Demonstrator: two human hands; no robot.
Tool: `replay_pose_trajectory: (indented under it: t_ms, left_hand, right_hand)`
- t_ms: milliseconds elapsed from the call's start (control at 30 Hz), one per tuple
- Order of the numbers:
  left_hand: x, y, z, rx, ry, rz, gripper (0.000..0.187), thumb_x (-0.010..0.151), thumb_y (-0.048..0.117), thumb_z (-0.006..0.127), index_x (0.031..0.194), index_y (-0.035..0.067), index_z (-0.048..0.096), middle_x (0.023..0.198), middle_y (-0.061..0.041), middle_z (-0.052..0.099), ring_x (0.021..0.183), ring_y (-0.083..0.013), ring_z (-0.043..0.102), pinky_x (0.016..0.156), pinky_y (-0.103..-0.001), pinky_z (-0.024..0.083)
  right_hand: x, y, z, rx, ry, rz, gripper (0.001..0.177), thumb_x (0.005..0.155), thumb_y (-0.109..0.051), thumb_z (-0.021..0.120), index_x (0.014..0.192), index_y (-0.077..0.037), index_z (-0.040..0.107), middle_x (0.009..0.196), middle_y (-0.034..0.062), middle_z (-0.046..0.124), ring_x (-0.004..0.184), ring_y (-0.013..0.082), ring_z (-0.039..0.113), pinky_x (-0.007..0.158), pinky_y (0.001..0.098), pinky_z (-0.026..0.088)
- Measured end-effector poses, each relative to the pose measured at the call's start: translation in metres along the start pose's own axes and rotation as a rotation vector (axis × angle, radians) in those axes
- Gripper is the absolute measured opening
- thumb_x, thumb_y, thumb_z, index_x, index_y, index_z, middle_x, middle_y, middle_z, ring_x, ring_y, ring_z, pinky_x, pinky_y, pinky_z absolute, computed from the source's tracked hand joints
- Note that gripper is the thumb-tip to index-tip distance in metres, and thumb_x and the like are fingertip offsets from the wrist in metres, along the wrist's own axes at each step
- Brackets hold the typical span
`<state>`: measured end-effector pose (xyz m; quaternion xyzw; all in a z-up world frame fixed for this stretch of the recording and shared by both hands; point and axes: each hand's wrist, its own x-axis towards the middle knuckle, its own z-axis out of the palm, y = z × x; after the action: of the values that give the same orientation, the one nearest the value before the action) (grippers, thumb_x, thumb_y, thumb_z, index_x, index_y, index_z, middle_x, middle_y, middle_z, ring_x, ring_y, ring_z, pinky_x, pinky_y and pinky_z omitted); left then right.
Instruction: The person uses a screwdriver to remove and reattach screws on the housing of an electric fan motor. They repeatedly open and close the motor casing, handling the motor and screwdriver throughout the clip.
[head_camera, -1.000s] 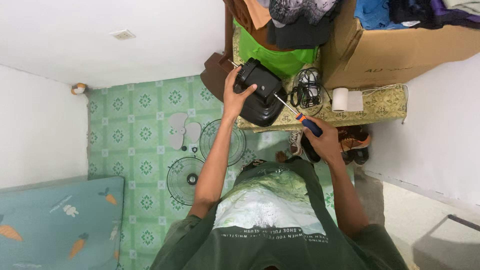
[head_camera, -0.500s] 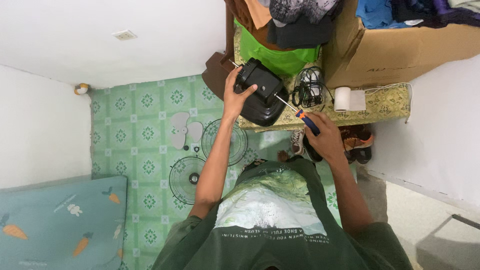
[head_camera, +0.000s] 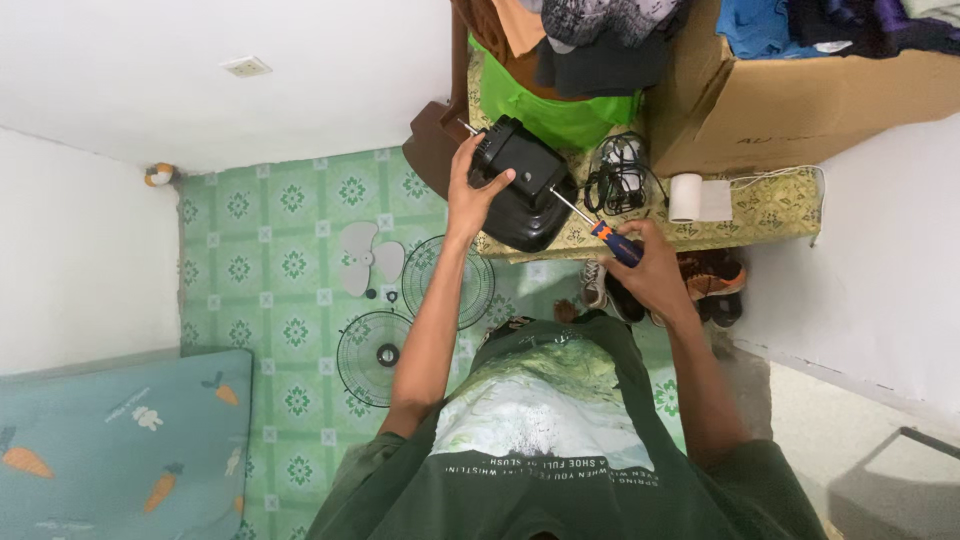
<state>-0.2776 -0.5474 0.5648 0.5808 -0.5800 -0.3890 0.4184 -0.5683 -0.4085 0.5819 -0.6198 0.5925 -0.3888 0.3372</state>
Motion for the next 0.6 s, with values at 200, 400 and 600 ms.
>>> replay_pose_trajectory:
  t_ms: [200, 400, 600]
  left_hand:
    - [0.0, -0.001, 0.001, -0.013, 0.01, 0.021, 0.075, 0.082, 0.024, 0.09, 0.148, 0.015, 0.054, 0.159, -0.013, 0.043, 0.148, -0.0291, 0.043, 0.123, -0.042, 0.037]
    - [-0.001, -0.001, 0.001, -0.026, 0.015, 0.009, 0.074, 0.083, 0.021, 0.089, 0.147, 0.015, 0.054, 0.158, -0.013, 0.043, 0.147, -0.0278, 0.044, 0.122, -0.041, 0.038]
    - [-0.001, 0.0, 0.002, -0.022, 0.021, 0.01, 0.075, 0.082, 0.023, 0.089, 0.148, 0.015, 0.054, 0.158, -0.012, 0.044, 0.147, -0.0273, 0.044, 0.122, -0.041, 0.039]
  right_hand:
    - [0.0, 0.01, -0.003, -0.015, -0.02, 0.214, 0.033, 0.101, -0.028, 0.072, 0.124, -0.005, 0.071, 0.097, 0.0154, 0.074, 0.078, 0.0219, 0.068, 0.073, 0.0364, 0.053]
    - [0.003, 0.013, -0.001, 0.045, -0.026, -0.015, 0.048, 0.092, -0.027, 0.08, 0.117, 0.009, 0.06, 0.107, 0.0215, 0.067, 0.094, 0.0241, 0.066, 0.078, 0.0343, 0.051]
    - [-0.001, 0.009, -0.007, 0.005, 0.022, 0.184, 0.037, 0.096, -0.031, 0.075, 0.112, 0.001, 0.07, 0.083, 0.0111, 0.066, 0.073, 0.0218, 0.06, 0.066, 0.0345, 0.049]
